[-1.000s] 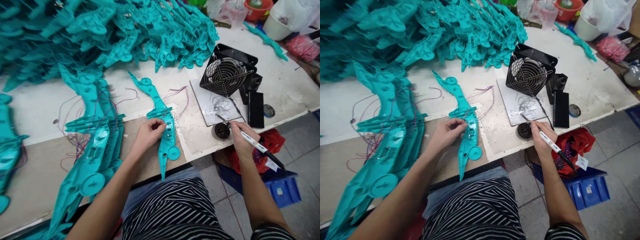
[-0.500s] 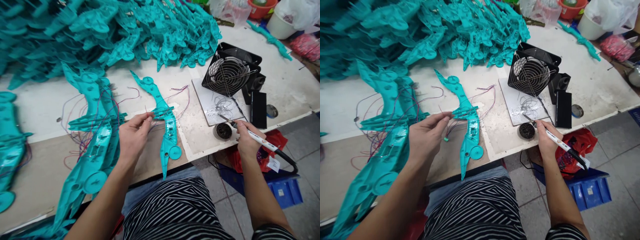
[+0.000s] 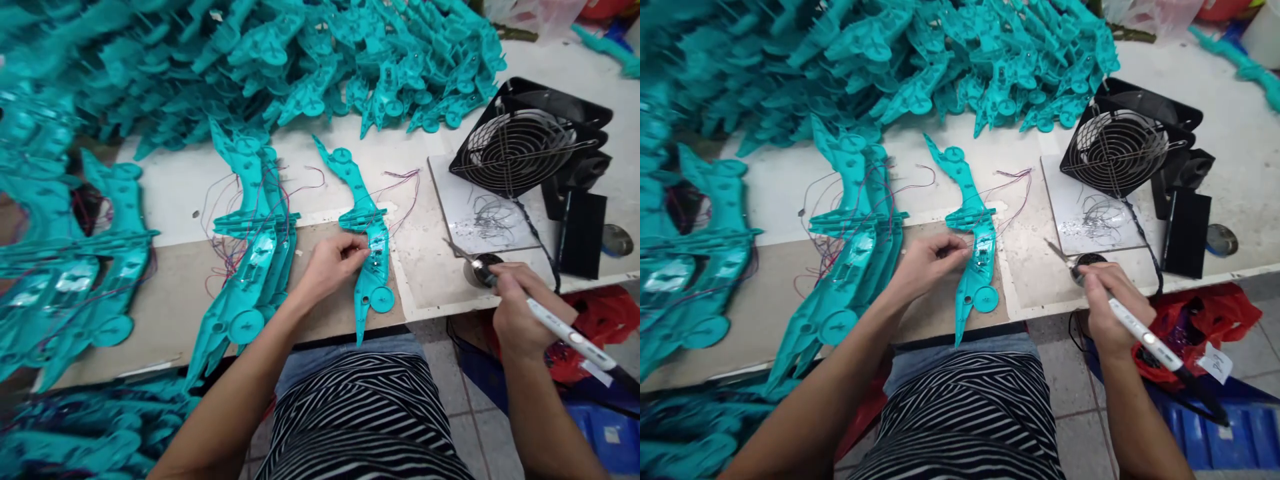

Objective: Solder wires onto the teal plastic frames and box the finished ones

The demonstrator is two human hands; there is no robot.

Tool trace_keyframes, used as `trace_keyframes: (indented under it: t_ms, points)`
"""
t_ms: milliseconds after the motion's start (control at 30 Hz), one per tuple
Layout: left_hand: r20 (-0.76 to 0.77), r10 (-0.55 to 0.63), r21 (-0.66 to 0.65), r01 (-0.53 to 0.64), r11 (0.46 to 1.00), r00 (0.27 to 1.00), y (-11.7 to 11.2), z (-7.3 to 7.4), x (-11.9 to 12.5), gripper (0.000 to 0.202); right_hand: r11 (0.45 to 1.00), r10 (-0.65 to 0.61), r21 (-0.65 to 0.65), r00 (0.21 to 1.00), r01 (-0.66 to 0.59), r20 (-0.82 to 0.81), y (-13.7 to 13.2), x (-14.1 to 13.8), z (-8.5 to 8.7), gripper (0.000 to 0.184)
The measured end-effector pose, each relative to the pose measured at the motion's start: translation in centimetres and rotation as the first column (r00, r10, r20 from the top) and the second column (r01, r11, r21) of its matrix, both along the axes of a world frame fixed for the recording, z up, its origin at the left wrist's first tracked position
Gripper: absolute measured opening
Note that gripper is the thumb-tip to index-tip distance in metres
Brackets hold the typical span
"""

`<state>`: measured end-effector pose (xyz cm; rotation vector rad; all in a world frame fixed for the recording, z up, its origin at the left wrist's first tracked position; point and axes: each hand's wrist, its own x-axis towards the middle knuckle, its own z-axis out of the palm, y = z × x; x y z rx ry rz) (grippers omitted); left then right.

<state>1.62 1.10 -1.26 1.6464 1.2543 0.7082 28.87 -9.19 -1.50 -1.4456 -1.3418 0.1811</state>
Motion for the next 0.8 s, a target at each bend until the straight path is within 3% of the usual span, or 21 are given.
trace_keyframes:
  t_ms: [100,267,467,800]
  points:
    - [-0.014,-0.025,0.007,0.026,1.0,1.0,-0.4,-1.2,0.0,0.01,0.977,0.197,0.074,0.979,-0.201,0.049,-0.2,-2.9,0.1,0.02]
    - [0.076,-0.06,-0.008,0.061,0.998,0.995,-0.9,-2.4,-0.4,0.011,0.92,0.39,-0.014,0.914,-0.391,0.115,-0.4,-5.7,0.2,0.024]
    - [0.15,-0.077,0.026,0.074,0.997,0.986,-1.2,-3.0,-0.8,0.01,0.891,0.45,-0.015,0.879,-0.453,0.16,-0.2,-6.5,-0.2,0.027]
    - [0.135,-0.082,0.008,0.082,0.997,0.987,-1.1,-2.8,-0.8,0.01,0.867,0.488,-0.021,0.84,-0.497,0.237,0.1,-6.5,-0.5,0.031]
